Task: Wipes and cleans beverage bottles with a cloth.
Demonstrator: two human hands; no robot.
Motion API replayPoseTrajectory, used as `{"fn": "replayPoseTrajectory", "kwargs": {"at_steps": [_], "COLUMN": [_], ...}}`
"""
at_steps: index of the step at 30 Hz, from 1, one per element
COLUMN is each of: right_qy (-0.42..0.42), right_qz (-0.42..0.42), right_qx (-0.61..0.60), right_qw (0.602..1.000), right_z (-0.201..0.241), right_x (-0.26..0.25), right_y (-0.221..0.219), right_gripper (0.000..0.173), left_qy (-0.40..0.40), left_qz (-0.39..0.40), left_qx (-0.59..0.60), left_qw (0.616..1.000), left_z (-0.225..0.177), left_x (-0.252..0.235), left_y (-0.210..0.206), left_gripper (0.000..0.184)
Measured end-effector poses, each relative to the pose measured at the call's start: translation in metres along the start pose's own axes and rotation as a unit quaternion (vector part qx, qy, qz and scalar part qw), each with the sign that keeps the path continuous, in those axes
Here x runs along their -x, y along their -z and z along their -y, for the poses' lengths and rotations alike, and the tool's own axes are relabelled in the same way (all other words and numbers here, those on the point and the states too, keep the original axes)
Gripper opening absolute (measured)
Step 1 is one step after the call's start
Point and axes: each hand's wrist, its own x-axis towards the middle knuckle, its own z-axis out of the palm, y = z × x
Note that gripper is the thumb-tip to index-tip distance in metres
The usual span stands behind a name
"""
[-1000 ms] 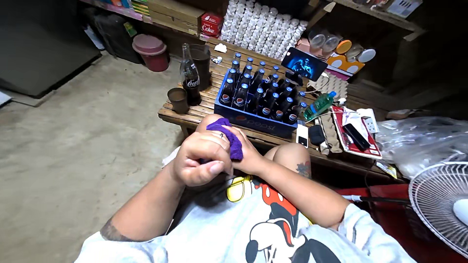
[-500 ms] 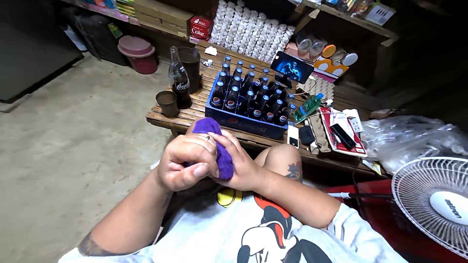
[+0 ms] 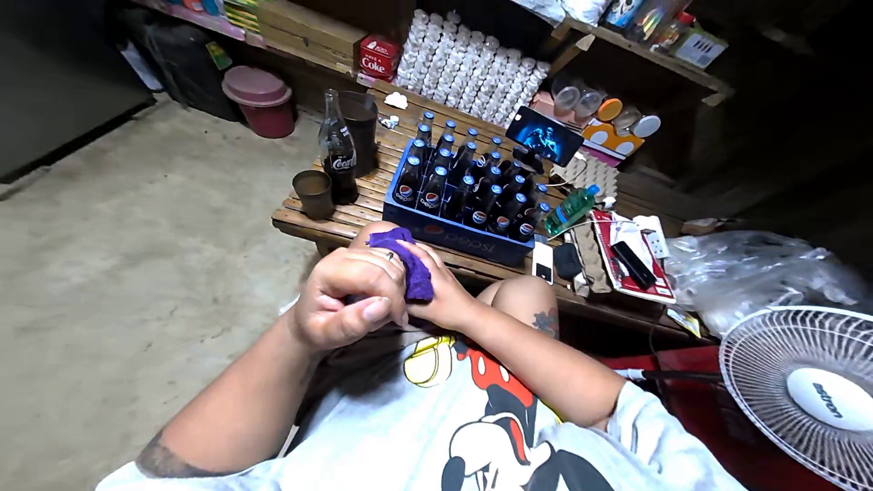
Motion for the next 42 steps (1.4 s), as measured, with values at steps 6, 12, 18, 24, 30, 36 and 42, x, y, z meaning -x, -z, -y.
{"fn": "replayPoseTrajectory", "kwargs": {"at_steps": [6, 12, 18, 24, 30, 36, 42], "right_qy": [-0.023, 0.151, 0.292, 0.273, 0.095, 0.024, 0.205], "right_qz": [-0.028, -0.109, -0.156, -0.122, -0.063, 0.001, -0.011], "right_qx": [0.000, -0.003, -0.051, -0.087, -0.124, -0.099, -0.029], "right_qw": [0.999, 0.983, 0.942, 0.950, 0.986, 0.995, 0.978], "right_z": [0.005, 0.008, 0.017, 0.008, -0.005, 0.000, 0.020], "right_x": [0.003, 0.010, 0.012, 0.007, 0.003, 0.006, 0.023], "right_y": [-0.001, -0.006, -0.003, -0.002, -0.002, 0.000, -0.003], "right_gripper": [0.088, 0.083, 0.069, 0.056, 0.070, 0.085, 0.084], "left_qy": [-0.002, -0.001, -0.001, -0.002, 0.002, 0.008, 0.001], "left_qz": [-0.002, -0.002, 0.007, -0.003, -0.020, -0.037, -0.043], "left_qx": [0.009, 0.004, 0.010, 0.008, 0.010, 0.018, 0.014], "left_qw": [1.000, 1.000, 1.000, 1.000, 1.000, 0.999, 0.999], "left_z": [0.000, -0.001, -0.002, -0.002, -0.002, -0.001, -0.002], "left_x": [0.001, 0.002, 0.002, 0.004, 0.006, 0.005, 0.005], "left_y": [0.000, 0.001, 0.001, 0.002, 0.004, 0.006, 0.007], "left_gripper": [0.035, 0.035, 0.035, 0.035, 0.036, 0.036, 0.038]}}
